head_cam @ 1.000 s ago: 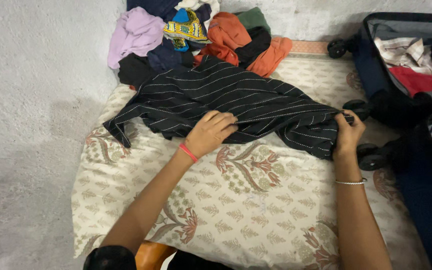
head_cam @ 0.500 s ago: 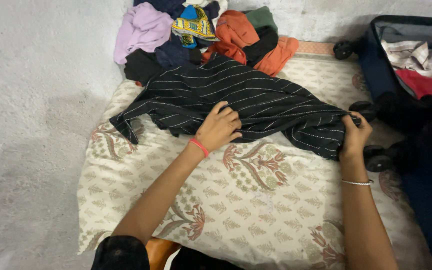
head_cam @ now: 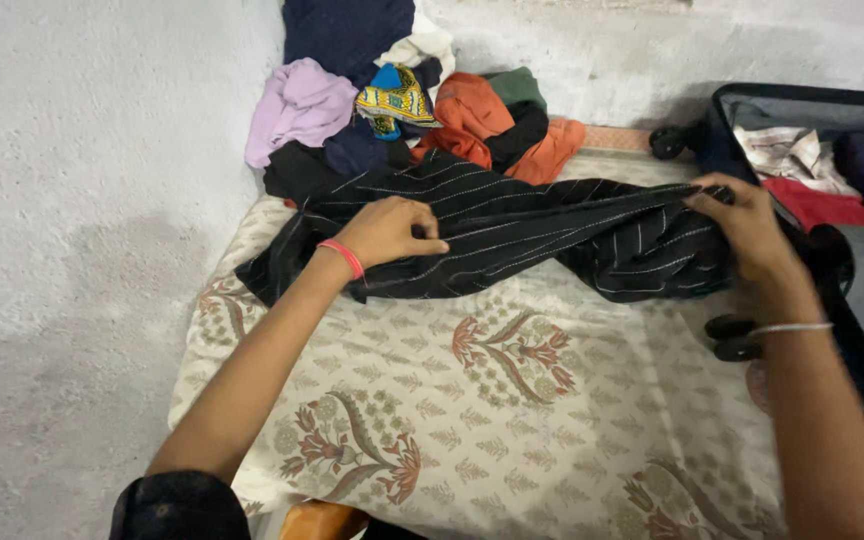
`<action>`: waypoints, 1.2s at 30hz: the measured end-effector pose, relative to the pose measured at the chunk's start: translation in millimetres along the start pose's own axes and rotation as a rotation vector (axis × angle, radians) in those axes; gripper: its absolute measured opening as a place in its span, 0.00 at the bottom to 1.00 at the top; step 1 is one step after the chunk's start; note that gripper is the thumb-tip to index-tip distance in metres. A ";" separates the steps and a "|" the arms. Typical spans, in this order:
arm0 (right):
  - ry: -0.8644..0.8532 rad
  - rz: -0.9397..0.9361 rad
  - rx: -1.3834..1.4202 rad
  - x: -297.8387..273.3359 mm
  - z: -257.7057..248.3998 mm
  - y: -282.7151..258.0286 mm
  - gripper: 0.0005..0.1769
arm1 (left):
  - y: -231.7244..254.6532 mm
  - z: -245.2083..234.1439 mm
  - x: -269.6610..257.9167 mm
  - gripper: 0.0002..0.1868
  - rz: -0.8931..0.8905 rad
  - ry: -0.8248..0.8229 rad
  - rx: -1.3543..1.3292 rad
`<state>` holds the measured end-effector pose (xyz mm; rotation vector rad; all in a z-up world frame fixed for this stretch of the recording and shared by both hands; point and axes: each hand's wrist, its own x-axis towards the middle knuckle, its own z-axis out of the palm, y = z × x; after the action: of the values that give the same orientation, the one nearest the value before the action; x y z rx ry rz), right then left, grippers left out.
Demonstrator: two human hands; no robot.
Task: The person folds a gray and red sweatshirt and a black striped garment by hand on a bed before placing them into a suitcase.
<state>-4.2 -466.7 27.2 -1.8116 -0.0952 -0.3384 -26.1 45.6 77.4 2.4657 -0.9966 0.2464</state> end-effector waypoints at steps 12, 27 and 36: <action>-0.198 0.224 -0.195 -51.9 -13.1 -35.0 0.08 | -20.1 5.1 -6.2 0.13 -0.014 0.386 0.124; 0.012 0.169 0.200 -33.9 8.0 5.4 0.11 | -18.1 34.7 21.9 0.15 -0.261 0.342 -0.241; 0.090 0.132 0.078 -50.3 20.3 -21.4 0.10 | -6.0 24.9 24.1 0.13 -0.134 0.306 -0.069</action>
<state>-53.7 -436.0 28.5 -1.7134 0.0729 -0.3181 -4.8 22.7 61.5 2.3299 -0.6969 0.5174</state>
